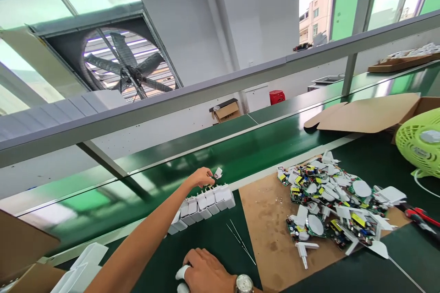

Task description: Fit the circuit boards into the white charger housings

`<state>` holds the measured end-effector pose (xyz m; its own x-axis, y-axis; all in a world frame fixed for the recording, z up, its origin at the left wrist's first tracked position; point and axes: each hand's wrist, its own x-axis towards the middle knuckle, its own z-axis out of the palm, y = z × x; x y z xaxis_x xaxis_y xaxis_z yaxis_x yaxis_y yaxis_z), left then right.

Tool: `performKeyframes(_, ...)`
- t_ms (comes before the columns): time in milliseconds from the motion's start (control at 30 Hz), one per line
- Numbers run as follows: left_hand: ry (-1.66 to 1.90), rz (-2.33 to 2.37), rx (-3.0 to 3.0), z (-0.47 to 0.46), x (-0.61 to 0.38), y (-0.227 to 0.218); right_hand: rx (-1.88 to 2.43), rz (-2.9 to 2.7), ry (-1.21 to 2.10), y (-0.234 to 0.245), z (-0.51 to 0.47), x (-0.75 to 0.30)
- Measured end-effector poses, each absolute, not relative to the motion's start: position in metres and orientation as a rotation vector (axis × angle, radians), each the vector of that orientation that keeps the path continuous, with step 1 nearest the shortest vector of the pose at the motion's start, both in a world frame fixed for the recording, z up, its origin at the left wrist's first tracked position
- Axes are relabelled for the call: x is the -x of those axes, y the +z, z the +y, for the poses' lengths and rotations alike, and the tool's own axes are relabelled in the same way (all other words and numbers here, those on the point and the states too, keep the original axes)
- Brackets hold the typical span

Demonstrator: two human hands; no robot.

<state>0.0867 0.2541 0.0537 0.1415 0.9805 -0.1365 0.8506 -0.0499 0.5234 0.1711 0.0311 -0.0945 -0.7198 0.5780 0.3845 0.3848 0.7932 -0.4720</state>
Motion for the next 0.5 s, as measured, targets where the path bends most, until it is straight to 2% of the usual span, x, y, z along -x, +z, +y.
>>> performKeyframes(200, 0.688, 1.587, -1.887, 0.210, -0.067, 0.116, 0.799, -2.078, 0.767, -0.068, 0.011, -0.182)
performKeyframes(300, 0.672, 1.350, -1.809, 0.161, -0.053, 0.138, 0.919, -1.741, 0.943, -0.065, 0.018, -0.181)
performKeyframes(400, 0.497, 1.150, -1.587, 0.109, -0.036, 0.131, 0.974, -1.388, 1.145, -0.068, 0.035, -0.181)
performKeyframes(500, 0.314, 1.162, -1.369, 0.066, -0.017, 0.093, 0.878, -1.231, 1.401, -0.073, 0.047, -0.183)
